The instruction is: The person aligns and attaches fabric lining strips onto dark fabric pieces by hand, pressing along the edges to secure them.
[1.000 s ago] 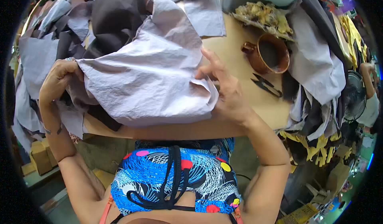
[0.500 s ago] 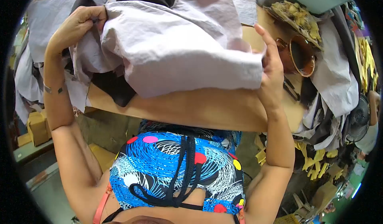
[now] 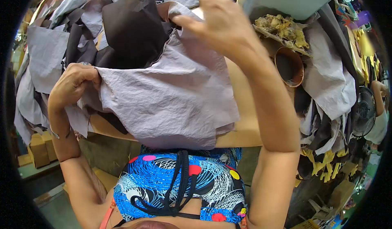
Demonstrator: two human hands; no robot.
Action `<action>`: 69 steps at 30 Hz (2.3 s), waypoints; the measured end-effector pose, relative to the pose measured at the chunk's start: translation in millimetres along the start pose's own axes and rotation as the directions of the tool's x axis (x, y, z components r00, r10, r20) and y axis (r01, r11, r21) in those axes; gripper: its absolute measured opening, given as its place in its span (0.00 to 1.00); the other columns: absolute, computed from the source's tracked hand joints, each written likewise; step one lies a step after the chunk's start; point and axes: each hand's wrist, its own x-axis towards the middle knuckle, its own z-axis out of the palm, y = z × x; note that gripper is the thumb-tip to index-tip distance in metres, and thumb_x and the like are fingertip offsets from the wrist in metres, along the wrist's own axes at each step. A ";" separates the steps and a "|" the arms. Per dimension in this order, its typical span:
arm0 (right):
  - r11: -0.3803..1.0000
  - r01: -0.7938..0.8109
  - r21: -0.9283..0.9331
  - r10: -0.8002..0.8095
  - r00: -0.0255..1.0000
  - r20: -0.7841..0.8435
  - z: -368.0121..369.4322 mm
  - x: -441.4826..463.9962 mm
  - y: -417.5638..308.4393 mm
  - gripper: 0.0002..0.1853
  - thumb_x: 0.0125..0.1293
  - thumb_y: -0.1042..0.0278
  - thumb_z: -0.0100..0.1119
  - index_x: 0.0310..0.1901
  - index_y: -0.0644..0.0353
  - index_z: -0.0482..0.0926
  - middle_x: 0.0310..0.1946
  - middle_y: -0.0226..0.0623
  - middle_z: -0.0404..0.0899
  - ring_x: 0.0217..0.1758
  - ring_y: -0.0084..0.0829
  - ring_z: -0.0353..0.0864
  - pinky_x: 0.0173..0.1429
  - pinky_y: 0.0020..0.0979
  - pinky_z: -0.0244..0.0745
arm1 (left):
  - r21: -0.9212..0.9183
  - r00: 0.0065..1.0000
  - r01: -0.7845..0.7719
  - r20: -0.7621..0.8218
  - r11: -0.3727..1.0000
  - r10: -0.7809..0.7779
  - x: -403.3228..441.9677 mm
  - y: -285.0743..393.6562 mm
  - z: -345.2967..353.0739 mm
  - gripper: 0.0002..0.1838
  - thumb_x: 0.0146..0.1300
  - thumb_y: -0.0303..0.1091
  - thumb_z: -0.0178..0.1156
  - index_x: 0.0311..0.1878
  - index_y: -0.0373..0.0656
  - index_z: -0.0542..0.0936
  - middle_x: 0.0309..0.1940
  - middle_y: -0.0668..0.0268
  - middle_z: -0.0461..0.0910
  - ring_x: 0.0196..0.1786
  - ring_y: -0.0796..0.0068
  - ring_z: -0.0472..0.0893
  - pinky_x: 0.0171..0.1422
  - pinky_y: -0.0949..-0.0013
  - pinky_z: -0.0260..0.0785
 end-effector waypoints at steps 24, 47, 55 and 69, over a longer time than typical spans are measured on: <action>0.971 -0.098 0.220 0.064 0.986 0.157 18.5 2.2 43.4 0.38 0.50 0.84 0.48 0.67 0.52 0.58 0.49 0.46 0.77 0.54 0.43 0.75 0.58 0.36 0.68 | 0.149 0.982 0.161 -0.125 0.976 -0.143 -17.6 -0.6 -4.3 0.06 0.38 0.17 0.48 0.21 0.39 0.71 0.20 0.64 0.76 0.27 0.60 0.75 0.38 0.64 0.60; 0.965 0.030 -0.262 0.154 0.742 0.652 24.6 20.9 58.1 0.38 0.50 0.76 0.57 0.66 0.49 0.59 0.39 0.43 0.80 0.50 0.44 0.76 0.58 0.44 0.64 | 0.093 0.960 0.252 -0.152 0.963 -0.236 -31.3 -10.6 -2.9 0.05 0.40 0.17 0.48 0.21 0.36 0.71 0.20 0.58 0.74 0.28 0.56 0.75 0.37 0.64 0.63; 0.918 0.140 -0.372 0.109 0.811 0.575 3.4 21.3 42.2 0.32 0.54 0.79 0.49 0.63 0.50 0.65 0.33 0.49 0.80 0.41 0.48 0.79 0.48 0.41 0.72 | 0.085 0.949 0.239 -0.230 0.967 -0.215 -34.3 -2.5 -8.7 0.10 0.39 0.16 0.46 0.27 0.37 0.72 0.22 0.59 0.74 0.30 0.56 0.74 0.42 0.63 0.64; 0.687 0.520 -0.508 -0.602 0.799 0.003 -62.0 33.3 14.7 0.34 0.52 0.84 0.55 0.61 0.42 0.70 0.34 0.34 0.78 0.33 0.38 0.75 0.47 0.36 0.73 | 0.595 0.984 0.172 -0.141 0.785 -0.109 -19.5 10.9 -2.1 0.05 0.47 0.22 0.51 0.29 0.41 0.73 0.27 0.59 0.72 0.33 0.58 0.73 0.40 0.61 0.63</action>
